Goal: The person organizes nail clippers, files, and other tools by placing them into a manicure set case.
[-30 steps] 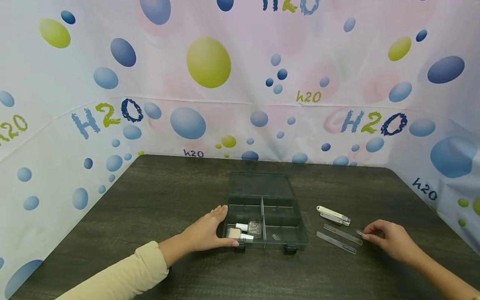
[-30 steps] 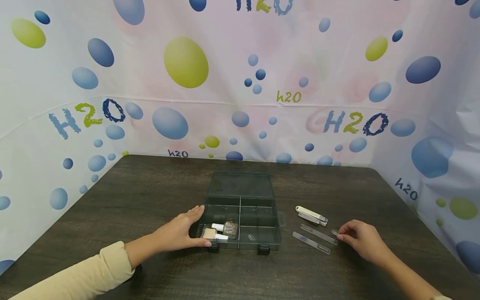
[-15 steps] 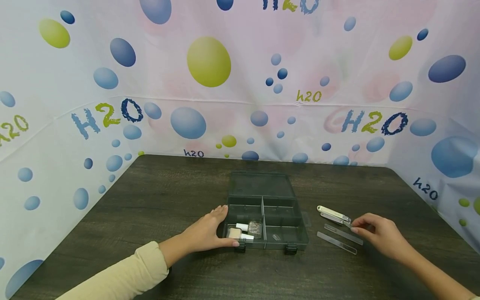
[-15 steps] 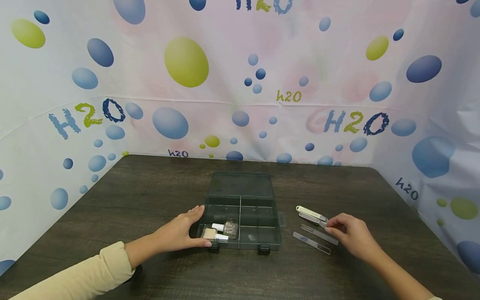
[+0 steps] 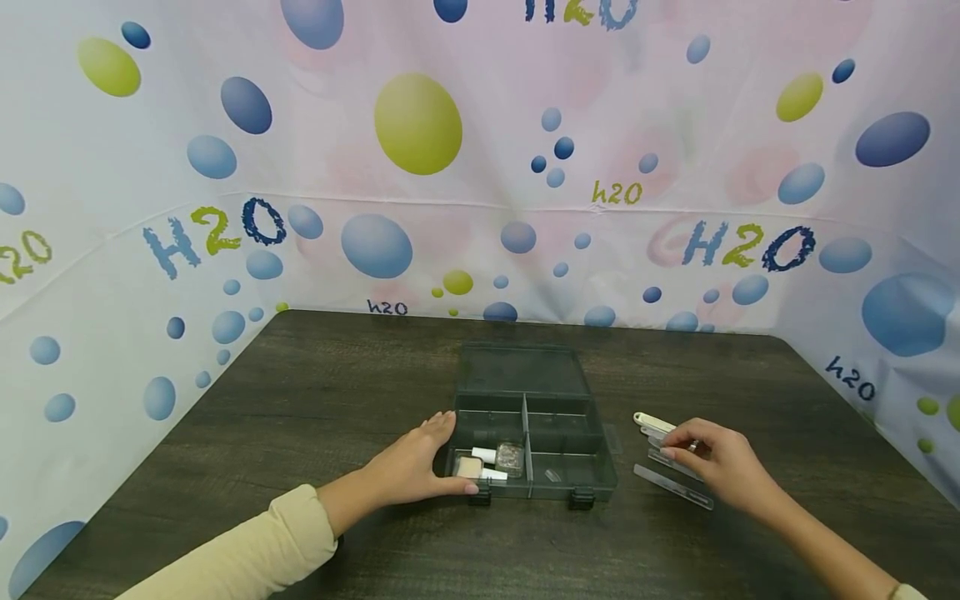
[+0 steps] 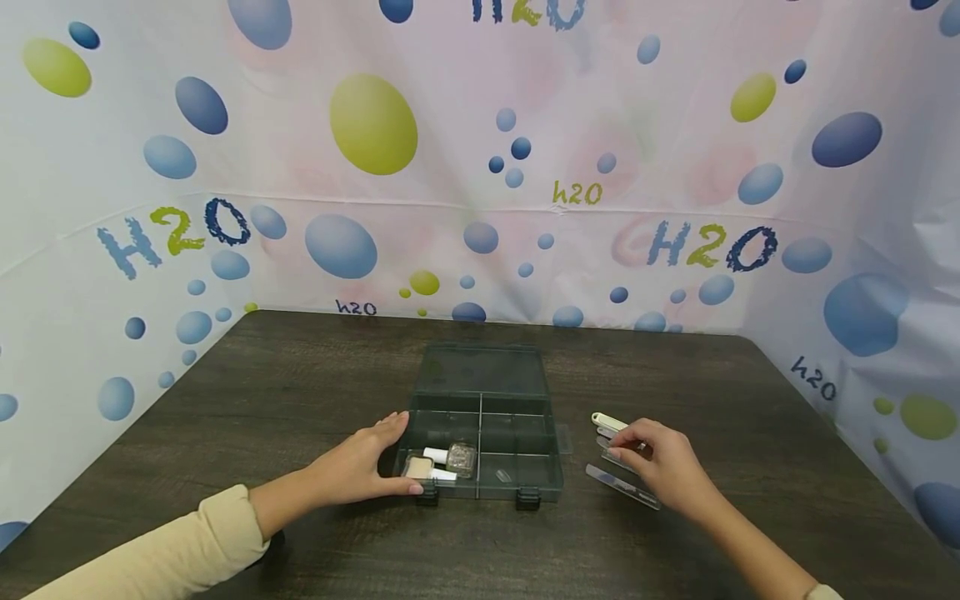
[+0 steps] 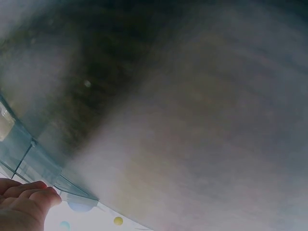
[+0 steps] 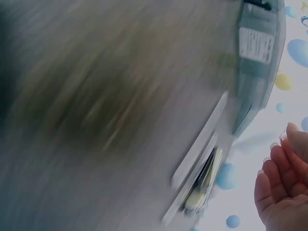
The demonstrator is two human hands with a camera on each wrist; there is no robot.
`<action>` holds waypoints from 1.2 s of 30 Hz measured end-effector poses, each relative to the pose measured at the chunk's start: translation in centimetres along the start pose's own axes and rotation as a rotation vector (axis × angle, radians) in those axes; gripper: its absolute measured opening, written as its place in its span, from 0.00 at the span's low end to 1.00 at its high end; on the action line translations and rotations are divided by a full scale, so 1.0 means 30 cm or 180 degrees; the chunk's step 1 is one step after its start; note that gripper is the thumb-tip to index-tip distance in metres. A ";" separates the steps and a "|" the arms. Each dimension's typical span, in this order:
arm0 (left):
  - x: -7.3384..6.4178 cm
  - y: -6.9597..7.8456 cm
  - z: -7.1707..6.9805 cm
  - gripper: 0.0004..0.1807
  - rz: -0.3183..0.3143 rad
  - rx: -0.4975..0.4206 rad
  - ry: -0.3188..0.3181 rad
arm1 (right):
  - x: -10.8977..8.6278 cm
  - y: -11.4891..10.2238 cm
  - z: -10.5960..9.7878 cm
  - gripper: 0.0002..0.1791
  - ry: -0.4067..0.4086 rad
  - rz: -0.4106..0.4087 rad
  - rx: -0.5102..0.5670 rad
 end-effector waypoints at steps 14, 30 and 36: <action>0.001 0.001 -0.005 0.55 0.0015 0.0008 0.0022 | 0.077 -0.149 0.090 0.06 -0.0037 -0.0385 0.0539; -0.002 0.001 -0.004 0.55 0.0012 0.0033 0.0045 | 0.117 -0.215 0.207 0.02 -0.0687 -0.0367 0.0743; -0.002 0.001 -0.003 0.55 -0.0004 0.0062 0.0039 | 0.128 -0.239 0.234 0.02 -0.0851 -0.0661 0.0391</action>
Point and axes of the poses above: each hand's wrist, its own x-axis towards the middle knuckle, its own z-axis out of the palm, y = z × x, the point moved 7 cm from there along x, towards the middle knuckle, and after that the axes turned 2 degrees about -z, right-handed, at the moved point
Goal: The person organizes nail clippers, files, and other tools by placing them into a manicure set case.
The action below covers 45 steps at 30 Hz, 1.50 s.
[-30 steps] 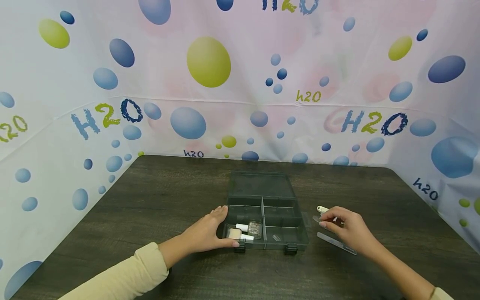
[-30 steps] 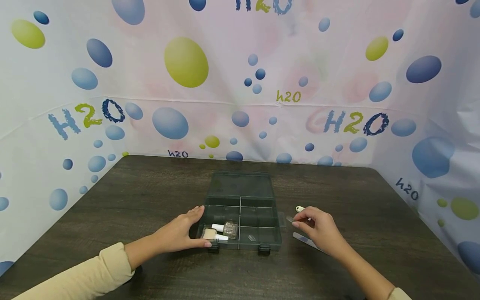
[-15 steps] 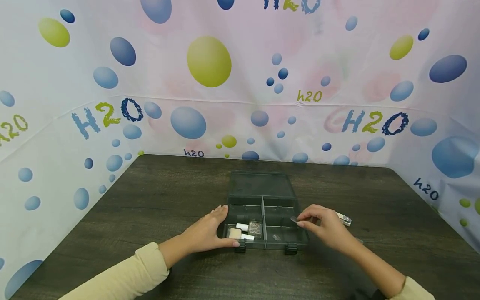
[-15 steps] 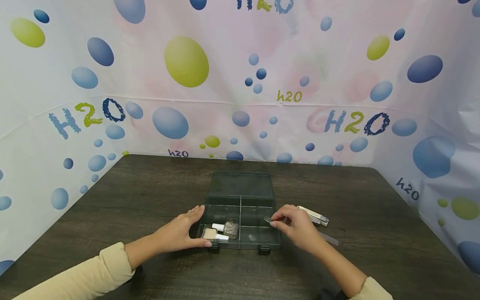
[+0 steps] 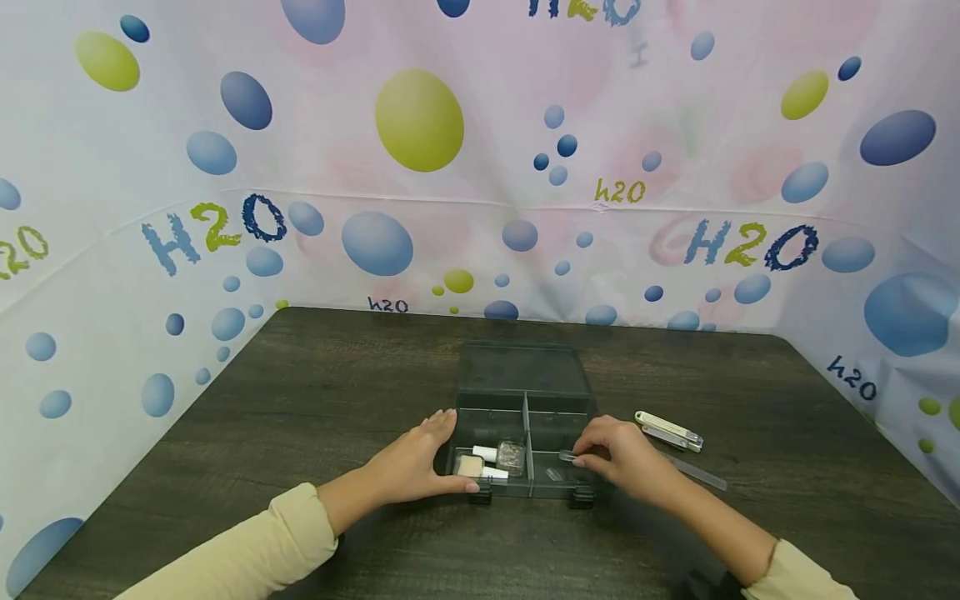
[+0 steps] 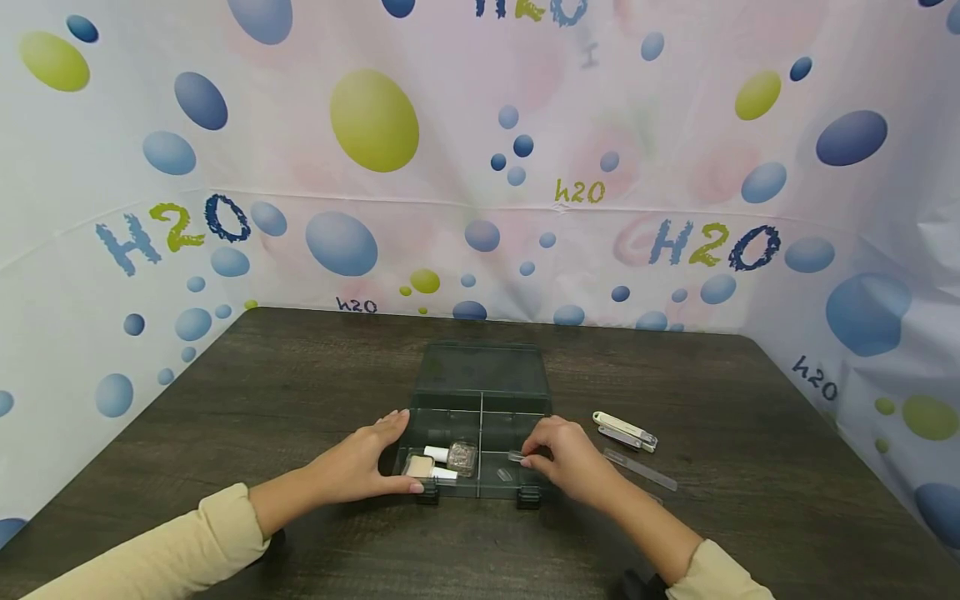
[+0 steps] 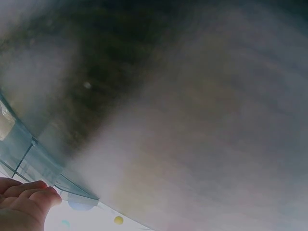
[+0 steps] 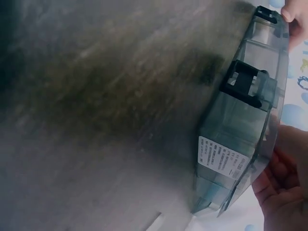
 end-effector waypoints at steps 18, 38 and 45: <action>0.006 0.008 -0.001 0.55 0.0043 -0.0062 -0.0012 | 0.036 -0.016 0.057 0.04 -0.0802 -0.0136 -0.0542; 0.003 0.001 0.005 0.54 0.0015 -0.0022 -0.0010 | -0.039 0.016 -0.108 0.06 0.0610 0.0240 -0.0235; 0.001 -0.002 0.002 0.55 -0.0007 -0.0050 -0.0026 | -0.132 0.064 -0.184 0.08 0.1144 0.0660 -0.0492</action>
Point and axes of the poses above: each hand's wrist, its own x-axis towards the middle knuckle, its own z-axis out of the palm, y = z × x, the point moved 7 cm from there along x, towards the middle knuckle, and after that the axes turned 2 degrees about -z, right-handed, at the moved point
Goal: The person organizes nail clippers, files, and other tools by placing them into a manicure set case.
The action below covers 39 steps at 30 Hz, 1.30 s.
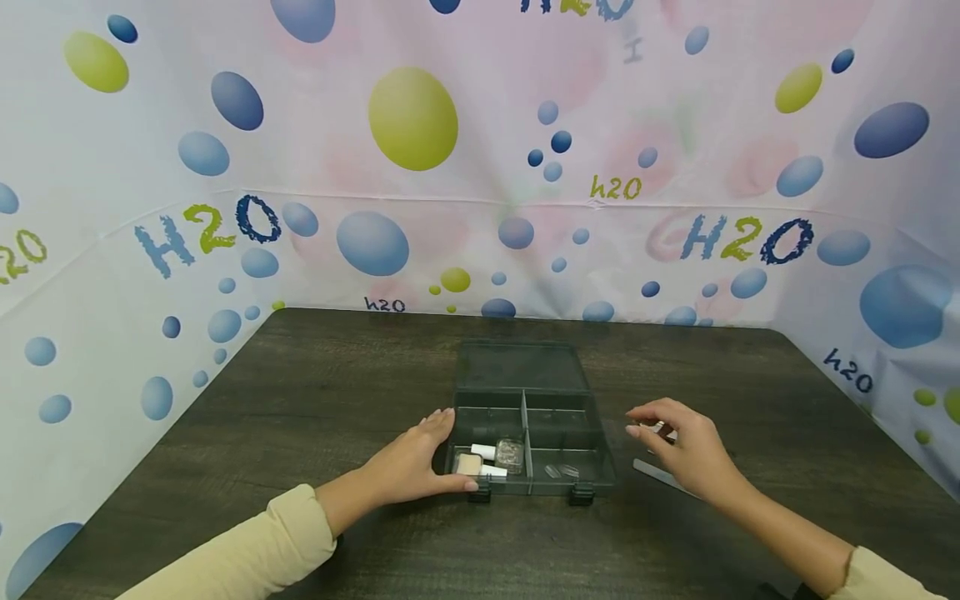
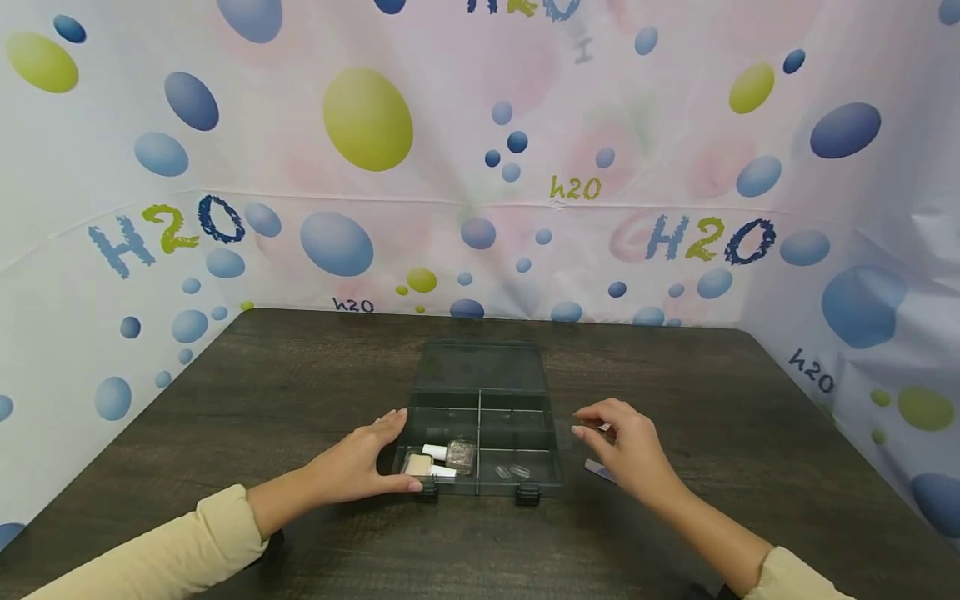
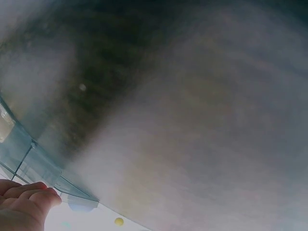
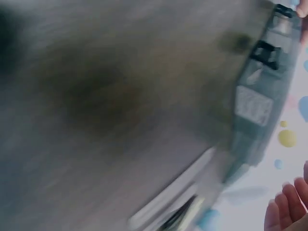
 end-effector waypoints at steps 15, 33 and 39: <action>-0.004 -0.003 0.001 0.55 0.0022 0.0005 0.0003 | -0.145 0.169 -0.040 0.12 -0.0288 0.0518 -0.0494; -0.001 0.003 -0.002 0.55 0.0011 0.0019 0.0017 | -0.235 0.270 0.008 0.11 -0.0959 0.0985 -0.0532; -0.001 0.002 -0.001 0.55 0.0005 0.0009 0.0019 | -0.242 0.277 0.010 0.07 -0.1024 0.1052 -0.0488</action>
Point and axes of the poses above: each hand's wrist, its own x-axis towards the middle knuckle, its own z-axis out of the palm, y = z × x, the point moved 7 cm from there along x, towards the middle knuckle, and after that the axes turned 2 degrees about -z, right-handed, at the moved point
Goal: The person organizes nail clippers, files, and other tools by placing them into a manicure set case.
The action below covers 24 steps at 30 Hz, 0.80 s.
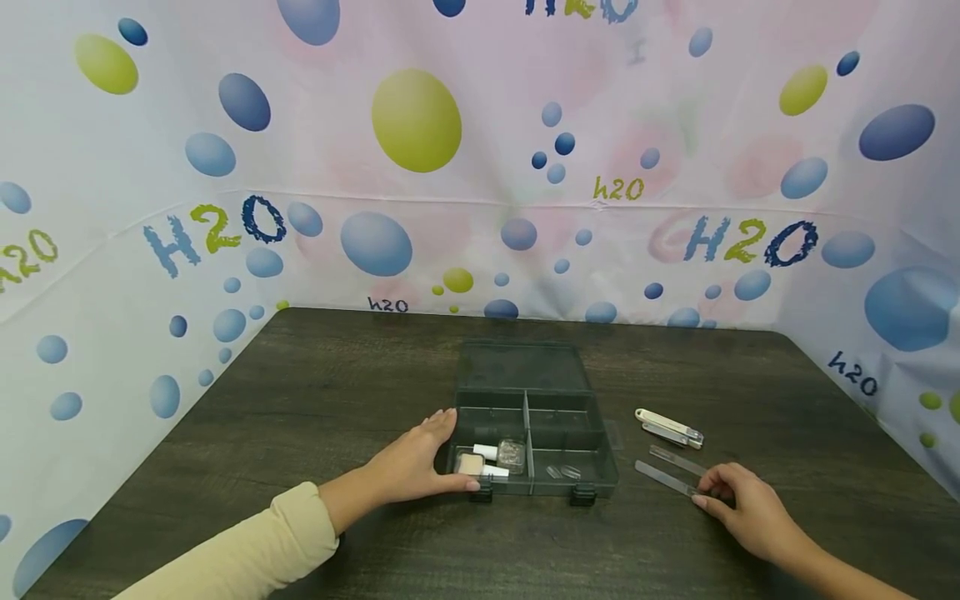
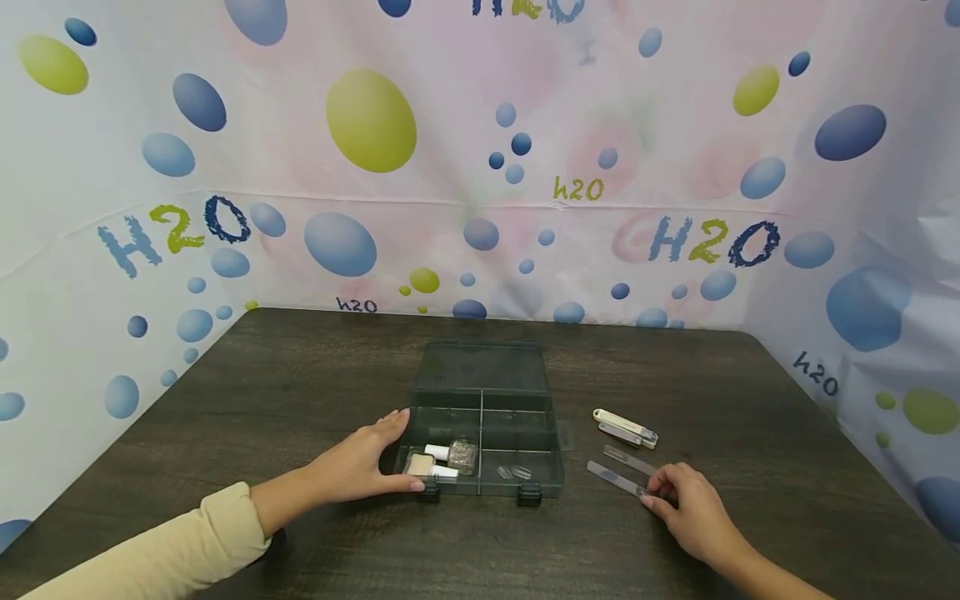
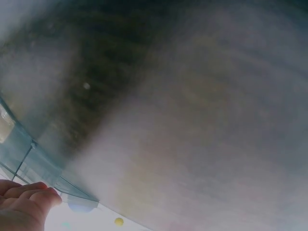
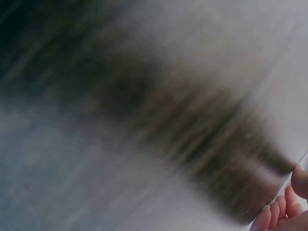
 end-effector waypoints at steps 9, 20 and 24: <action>-0.001 -0.002 0.001 0.55 -0.0023 -0.0024 -0.0016 | 0.004 -0.006 -0.002 0.06 -0.0096 -0.0026 0.0035; -0.003 0.004 -0.003 0.55 0.0006 -0.0006 0.0016 | 0.021 -0.017 -0.013 0.03 -0.0197 -0.0091 0.0011; -0.001 0.001 0.001 0.55 -0.0014 -0.0010 -0.0005 | 0.021 -0.028 -0.020 0.03 -0.0069 -0.0138 0.0013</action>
Point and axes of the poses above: each hand's wrist, its own x-axis towards the middle knuckle, its own z-axis out of the palm, y = z × x, the point moved 7 cm from there along x, towards the middle knuckle, and after that the axes turned 2 degrees about -z, right-handed, at the moved point
